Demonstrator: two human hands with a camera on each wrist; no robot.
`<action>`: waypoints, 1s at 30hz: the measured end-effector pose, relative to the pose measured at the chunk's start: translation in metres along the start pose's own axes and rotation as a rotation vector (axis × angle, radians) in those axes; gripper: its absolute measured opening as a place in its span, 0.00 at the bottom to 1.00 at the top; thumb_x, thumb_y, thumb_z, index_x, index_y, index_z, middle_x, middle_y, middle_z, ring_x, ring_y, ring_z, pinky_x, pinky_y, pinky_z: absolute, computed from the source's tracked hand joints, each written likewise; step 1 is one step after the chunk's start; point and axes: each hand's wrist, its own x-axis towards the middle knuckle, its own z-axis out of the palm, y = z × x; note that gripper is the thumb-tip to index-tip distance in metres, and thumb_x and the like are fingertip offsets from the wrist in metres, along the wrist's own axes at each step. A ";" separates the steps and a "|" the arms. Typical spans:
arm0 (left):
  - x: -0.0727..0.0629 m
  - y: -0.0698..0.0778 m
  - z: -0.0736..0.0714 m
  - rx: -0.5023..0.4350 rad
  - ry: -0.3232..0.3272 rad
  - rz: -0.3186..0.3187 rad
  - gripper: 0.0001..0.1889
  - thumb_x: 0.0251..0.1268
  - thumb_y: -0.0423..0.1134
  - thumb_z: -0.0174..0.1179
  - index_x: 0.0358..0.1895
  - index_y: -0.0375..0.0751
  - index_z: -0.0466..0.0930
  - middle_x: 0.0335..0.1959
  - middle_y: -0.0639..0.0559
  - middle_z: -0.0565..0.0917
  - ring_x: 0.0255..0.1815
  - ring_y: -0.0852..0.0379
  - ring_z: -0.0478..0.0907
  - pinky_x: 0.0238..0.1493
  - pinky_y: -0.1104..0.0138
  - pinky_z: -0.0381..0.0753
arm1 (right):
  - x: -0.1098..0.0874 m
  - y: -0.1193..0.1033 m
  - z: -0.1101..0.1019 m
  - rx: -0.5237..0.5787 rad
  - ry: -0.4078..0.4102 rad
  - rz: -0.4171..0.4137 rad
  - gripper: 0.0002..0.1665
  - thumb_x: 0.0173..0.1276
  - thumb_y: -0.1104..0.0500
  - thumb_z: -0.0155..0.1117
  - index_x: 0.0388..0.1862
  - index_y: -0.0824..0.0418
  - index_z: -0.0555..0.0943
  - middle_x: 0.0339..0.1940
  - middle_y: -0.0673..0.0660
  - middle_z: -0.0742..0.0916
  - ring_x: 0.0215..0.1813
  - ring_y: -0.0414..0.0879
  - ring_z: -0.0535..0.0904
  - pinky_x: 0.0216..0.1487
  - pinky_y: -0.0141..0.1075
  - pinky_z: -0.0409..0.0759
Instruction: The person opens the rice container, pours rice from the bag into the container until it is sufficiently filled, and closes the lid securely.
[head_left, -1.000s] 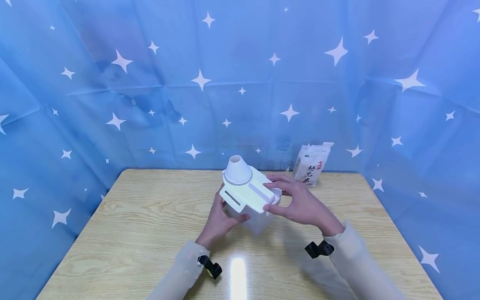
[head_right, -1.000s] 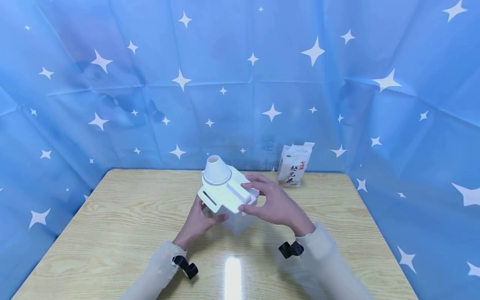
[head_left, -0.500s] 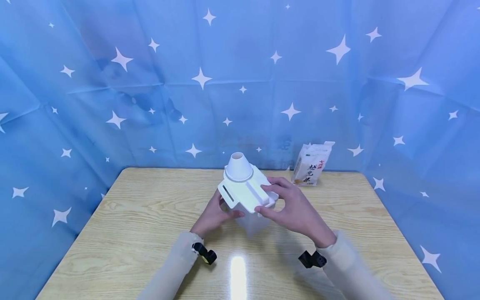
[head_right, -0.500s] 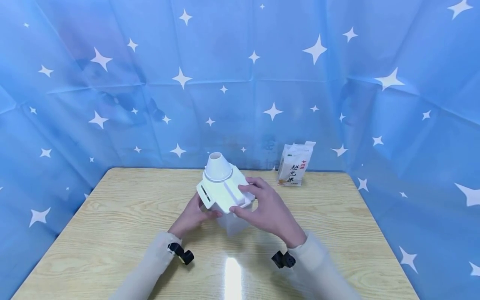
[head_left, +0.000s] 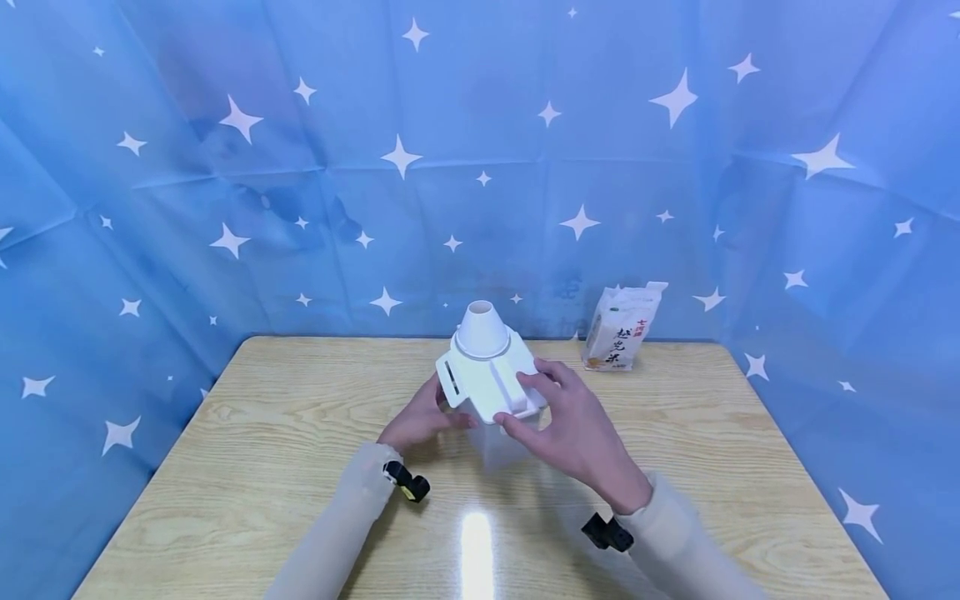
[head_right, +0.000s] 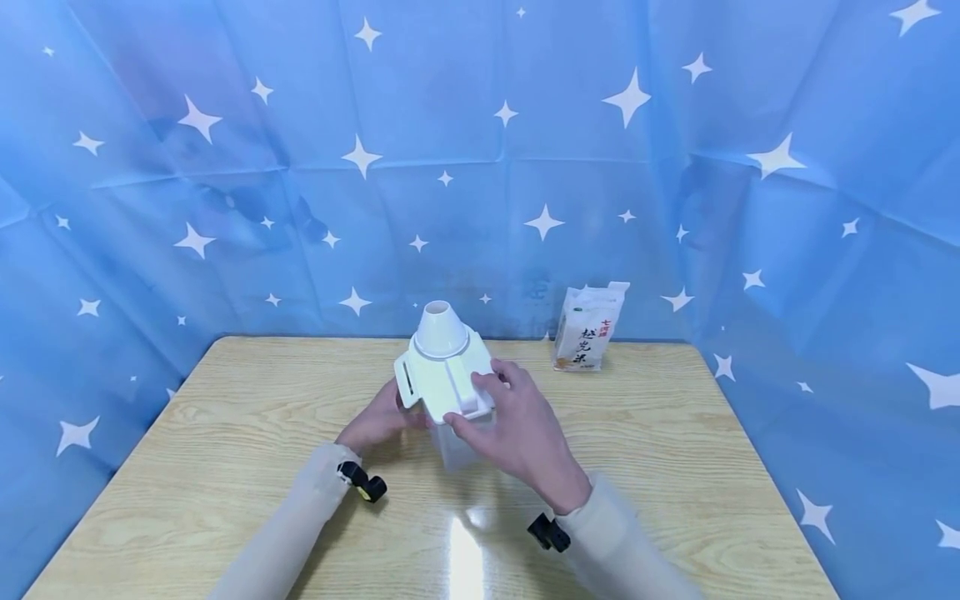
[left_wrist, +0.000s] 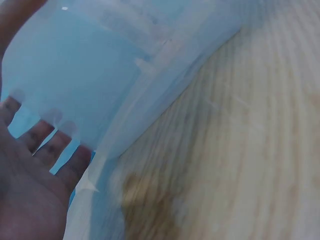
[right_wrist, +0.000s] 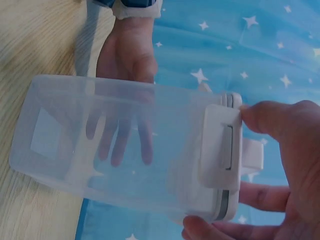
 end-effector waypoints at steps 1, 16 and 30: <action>0.001 -0.001 -0.001 -0.003 -0.010 0.005 0.51 0.47 0.45 0.82 0.75 0.67 0.62 0.73 0.60 0.72 0.77 0.47 0.67 0.80 0.43 0.61 | 0.000 -0.001 0.001 -0.013 0.006 -0.001 0.35 0.61 0.39 0.76 0.57 0.61 0.85 0.63 0.64 0.83 0.56 0.56 0.84 0.50 0.48 0.88; 0.004 0.001 0.002 -0.019 -0.019 -0.007 0.54 0.46 0.42 0.82 0.77 0.66 0.60 0.76 0.59 0.70 0.79 0.46 0.64 0.82 0.45 0.59 | -0.003 0.005 -0.017 -0.036 -0.125 -0.071 0.41 0.64 0.40 0.74 0.72 0.53 0.73 0.70 0.57 0.78 0.68 0.55 0.74 0.62 0.53 0.83; 0.002 -0.002 0.000 -0.053 -0.031 -0.006 0.52 0.49 0.42 0.81 0.77 0.62 0.60 0.76 0.57 0.69 0.80 0.46 0.63 0.83 0.45 0.57 | 0.002 -0.003 -0.019 -0.054 -0.127 -0.286 0.33 0.64 0.50 0.75 0.69 0.45 0.78 0.65 0.55 0.81 0.65 0.49 0.76 0.56 0.46 0.86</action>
